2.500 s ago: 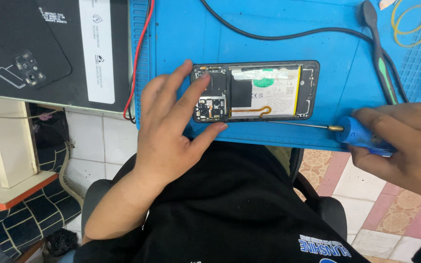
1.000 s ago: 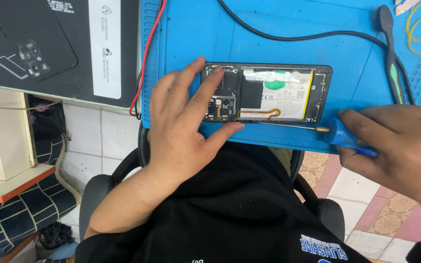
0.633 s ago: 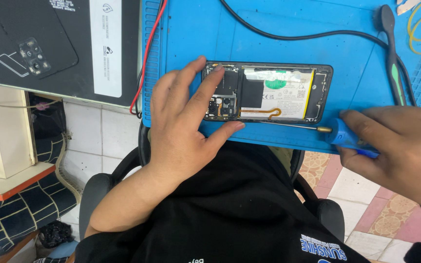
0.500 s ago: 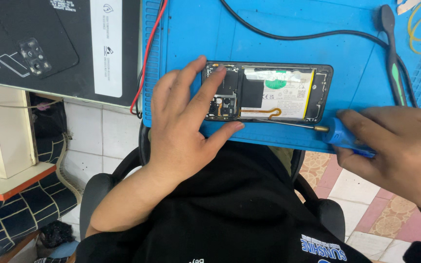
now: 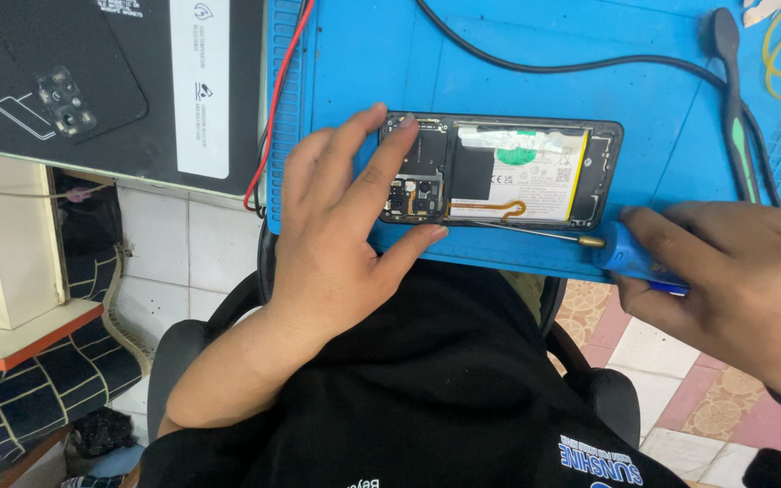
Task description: The person uses a blue electric screwdriver to unscrew screws from the edge of an opened smartphone lying on a blue repair mat, holding the phone steady with the other hand. They then power the phone on, test the camera app by pointing it around the room, and press the black back cover onto the phone body.
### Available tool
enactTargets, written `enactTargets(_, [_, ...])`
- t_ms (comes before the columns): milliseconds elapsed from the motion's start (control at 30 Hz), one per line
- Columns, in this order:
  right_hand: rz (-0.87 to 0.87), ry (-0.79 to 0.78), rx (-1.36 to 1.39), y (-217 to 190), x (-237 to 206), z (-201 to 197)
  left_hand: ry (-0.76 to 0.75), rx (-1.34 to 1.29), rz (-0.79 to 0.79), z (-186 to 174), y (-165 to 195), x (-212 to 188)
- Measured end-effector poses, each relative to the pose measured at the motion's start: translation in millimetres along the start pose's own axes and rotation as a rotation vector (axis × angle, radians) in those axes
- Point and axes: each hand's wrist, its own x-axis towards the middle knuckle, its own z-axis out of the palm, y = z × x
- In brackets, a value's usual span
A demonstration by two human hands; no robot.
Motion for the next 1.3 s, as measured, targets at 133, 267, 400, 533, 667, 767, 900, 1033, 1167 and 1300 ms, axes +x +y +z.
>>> enactTargets(133, [-0.010, 0.019, 0.017, -2, 1, -1, -0.043, -0.003, 0.006, -4, 1, 2])
enactTargets(267, [0.008, -0.028, -0.007, -4, 0, -1, -0.100, -0.051, 0.023, -11, -3, 4])
enactTargets(400, [0.004, 0.025, 0.016, -5, 0, 0, -0.099, -0.048, 0.001, -12, -3, 4])
enactTargets(533, [0.010, 0.020, -0.001, -7, -2, 1, -0.085, -0.051, -0.003, -11, -3, 4])
enactTargets(667, [0.001, 0.049, -0.001, -11, -5, 2, -0.073, -0.063, 0.004, -10, -4, 2])
enactTargets(767, [0.040, -0.006, 0.006, -14, -7, 4, -0.068, -0.052, 0.010, -10, -5, 2])
enactTargets(900, [0.026, 0.029, 0.014, -16, -9, 5, -0.064, -0.056, 0.017, -9, -6, 2])
enactTargets(1033, [0.041, 0.005, 0.004, -20, -9, 5, -0.061, -0.067, 0.010, -9, -6, 2])
enactTargets(1167, [0.033, 0.007, -0.025, -23, -8, 4, -0.058, -0.066, 0.013, -9, -6, 1])
enactTargets(1300, [0.100, -0.046, -0.008, -26, -7, 5, -0.062, -0.064, 0.007, -9, -7, 1])
